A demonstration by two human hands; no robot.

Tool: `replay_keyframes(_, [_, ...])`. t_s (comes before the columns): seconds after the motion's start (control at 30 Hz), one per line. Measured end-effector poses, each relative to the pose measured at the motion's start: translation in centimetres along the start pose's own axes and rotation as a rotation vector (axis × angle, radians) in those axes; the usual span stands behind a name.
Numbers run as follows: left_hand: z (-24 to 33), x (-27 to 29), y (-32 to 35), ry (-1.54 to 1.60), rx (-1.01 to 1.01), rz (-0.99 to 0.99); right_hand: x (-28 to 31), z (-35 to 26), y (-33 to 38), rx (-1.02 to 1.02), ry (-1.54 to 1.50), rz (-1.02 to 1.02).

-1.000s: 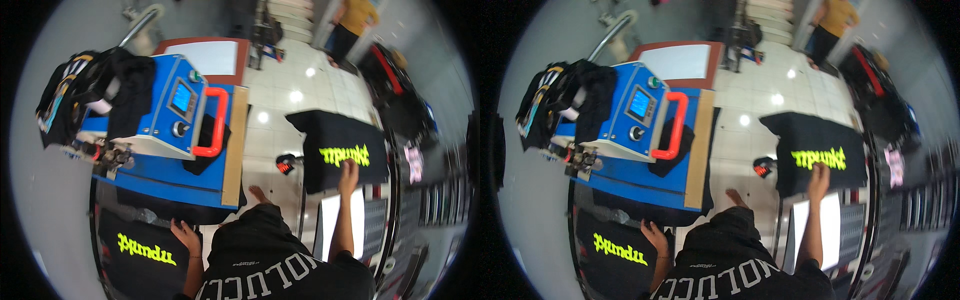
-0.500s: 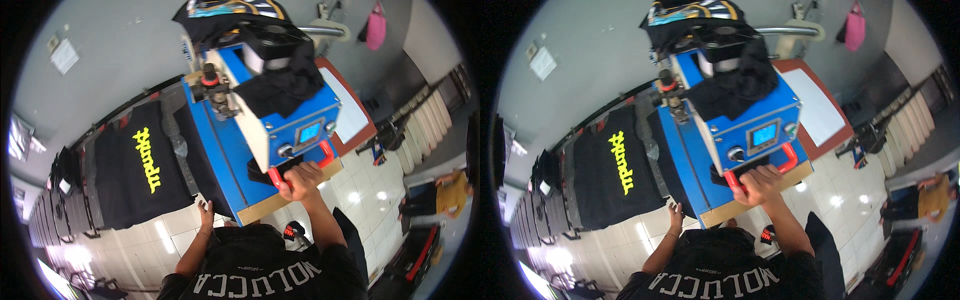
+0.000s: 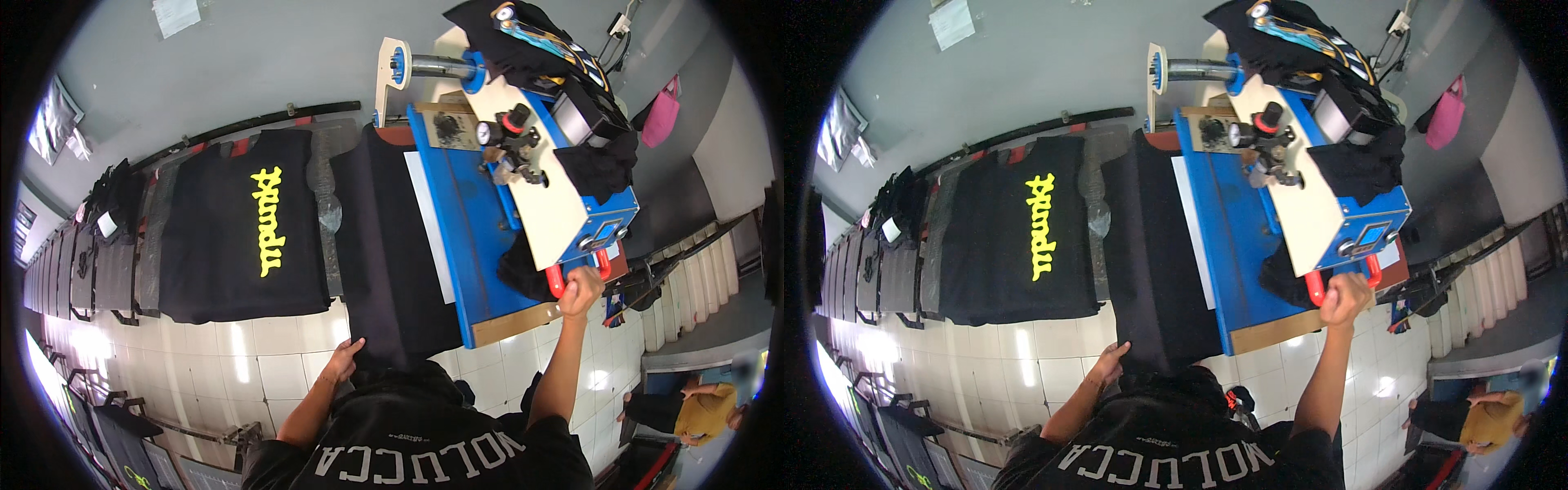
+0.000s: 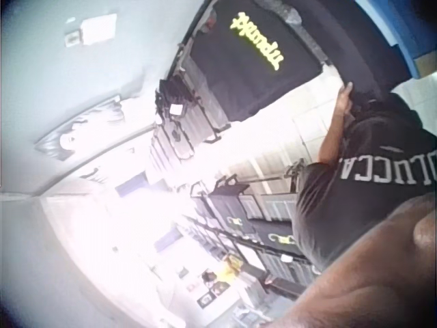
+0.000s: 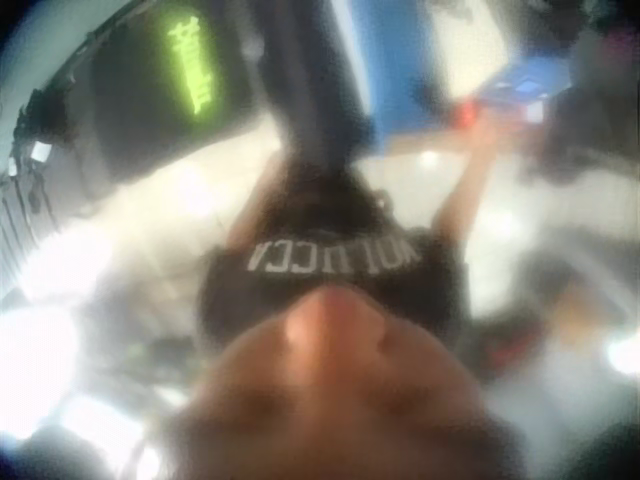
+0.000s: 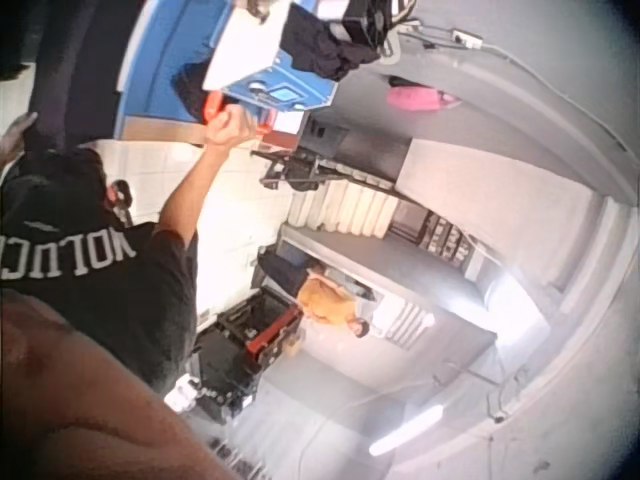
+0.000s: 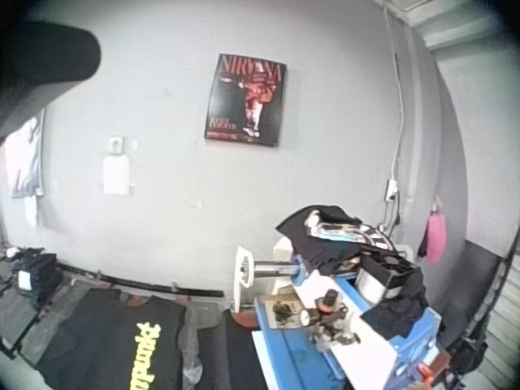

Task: The person positions a black garment on a print bed, aligns a white sheet over a logo, and presses it with a heat press machine.

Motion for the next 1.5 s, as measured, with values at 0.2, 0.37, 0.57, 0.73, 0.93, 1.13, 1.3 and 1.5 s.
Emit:
replay_keyframes(0.2, [-1.4,1.4,2.0,0.242,-0.258,0.069,1.5,6.0,-0.6,-0.244,0.132,-0.058])
replay_keyframes(0.37, [0.3,-0.4,3.6,0.328,-0.349,0.03,2.7,10.1,-0.5,-0.425,0.402,-0.078])
replay_keyframes(0.57, [1.4,-2.0,4.5,0.28,-0.419,0.112,2.7,14.6,-1.1,-0.483,0.652,-0.16])
replay_keyframes(0.73, [2.8,-3.5,5.0,0.266,-0.495,0.219,3.4,19.2,-0.9,-0.509,0.786,-0.091])
replay_keyframes(0.93, [3.8,-5.1,5.6,0.19,-0.55,0.306,4.5,24.4,-0.8,-0.535,0.806,-0.102])
replay_keyframes(1.13, [4.1,-6.3,6.4,0.123,-0.634,0.346,5.0,22.8,-1.0,-0.611,0.616,-0.031])
replay_keyframes(1.3, [5.5,-8.2,7.6,0.04,-0.689,0.389,-0.8,9.5,7.7,-0.793,-0.365,-0.635])
replay_keyframes(1.5, [8.2,-10.4,9.3,-0.124,-0.732,0.454,-2.7,15.5,19.4,-1.652,-0.647,-0.964])
Point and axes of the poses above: each hand's wrist, its own y-axis away from the middle knuckle, its own x-axis out of the back of the hand, z = x × y, the point moved 1 cm from there along -y, towards the middle knuckle, and after that the axes turned 10 degrees about -x, right-handed, at the moved point
